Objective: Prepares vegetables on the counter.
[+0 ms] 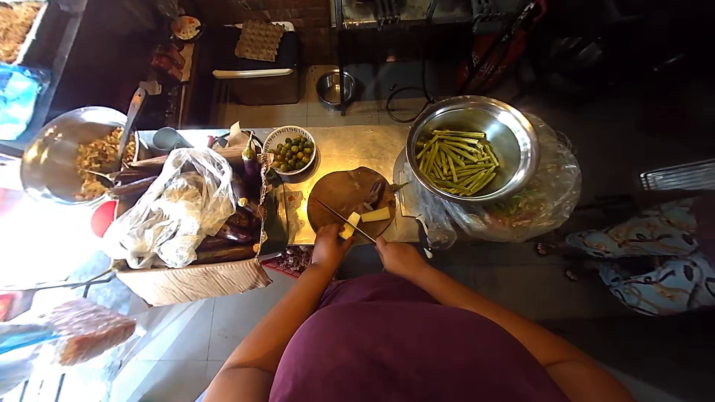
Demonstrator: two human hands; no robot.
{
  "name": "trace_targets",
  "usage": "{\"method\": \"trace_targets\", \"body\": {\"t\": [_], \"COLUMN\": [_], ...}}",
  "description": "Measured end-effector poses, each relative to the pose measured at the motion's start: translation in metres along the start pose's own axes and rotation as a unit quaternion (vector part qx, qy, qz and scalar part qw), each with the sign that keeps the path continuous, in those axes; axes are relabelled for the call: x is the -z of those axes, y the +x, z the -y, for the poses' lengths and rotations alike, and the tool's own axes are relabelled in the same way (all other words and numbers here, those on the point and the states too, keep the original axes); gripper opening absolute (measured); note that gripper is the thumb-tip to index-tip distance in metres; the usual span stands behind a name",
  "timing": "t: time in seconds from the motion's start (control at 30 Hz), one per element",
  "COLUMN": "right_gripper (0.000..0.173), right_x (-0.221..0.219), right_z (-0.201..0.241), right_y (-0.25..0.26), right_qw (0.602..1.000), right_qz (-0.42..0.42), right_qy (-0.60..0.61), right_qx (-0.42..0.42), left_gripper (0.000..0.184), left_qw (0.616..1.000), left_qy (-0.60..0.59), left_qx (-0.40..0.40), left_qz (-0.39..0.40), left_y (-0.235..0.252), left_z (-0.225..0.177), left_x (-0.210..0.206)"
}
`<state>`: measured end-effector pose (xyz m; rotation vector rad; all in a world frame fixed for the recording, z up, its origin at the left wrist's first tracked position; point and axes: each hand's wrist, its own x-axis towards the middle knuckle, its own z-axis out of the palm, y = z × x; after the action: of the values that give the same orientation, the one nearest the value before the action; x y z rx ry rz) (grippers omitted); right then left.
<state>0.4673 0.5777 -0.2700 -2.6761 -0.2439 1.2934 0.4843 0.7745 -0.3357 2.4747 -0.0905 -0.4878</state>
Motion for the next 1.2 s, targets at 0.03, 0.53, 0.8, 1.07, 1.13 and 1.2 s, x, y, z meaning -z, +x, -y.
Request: {"method": "trace_targets", "body": {"t": [0.03, 0.53, 0.8, 1.07, 1.13, 1.2], "right_gripper": [0.043, 0.039, 0.048, 0.048, 0.046, 0.044], "right_x": [0.0, -0.006, 0.009, 0.004, -0.002, -0.005], "right_z": [0.001, -0.003, -0.031, -0.038, -0.037, -0.037], "right_y": [0.0, 0.031, -0.003, -0.011, -0.008, -0.003], "right_qw": [1.0, 0.999, 0.982, 0.992, 0.995, 0.996], "right_qz": [0.002, -0.018, -0.157, -0.086, -0.062, -0.047], "right_qy": [-0.005, 0.02, 0.107, 0.077, 0.067, 0.059], "right_qx": [-0.004, 0.033, 0.017, -0.046, -0.044, -0.049], "left_gripper": [0.046, 0.043, 0.053, 0.045, 0.046, 0.046], "left_qw": [1.0, 0.999, 0.99, 0.975, 0.977, 0.979], "left_qy": [-0.006, 0.036, 0.11, 0.179, 0.175, 0.169], "left_qx": [-0.001, 0.028, -0.089, -0.106, -0.094, -0.09], "left_qz": [0.002, 0.015, -0.008, 0.083, 0.081, 0.07], "left_y": [0.0, -0.001, 0.035, 0.053, 0.046, 0.041], "left_z": [0.0, -0.002, -0.031, -0.041, -0.037, -0.029], "left_x": [-0.001, 0.004, -0.001, -0.014, -0.01, -0.011]}}
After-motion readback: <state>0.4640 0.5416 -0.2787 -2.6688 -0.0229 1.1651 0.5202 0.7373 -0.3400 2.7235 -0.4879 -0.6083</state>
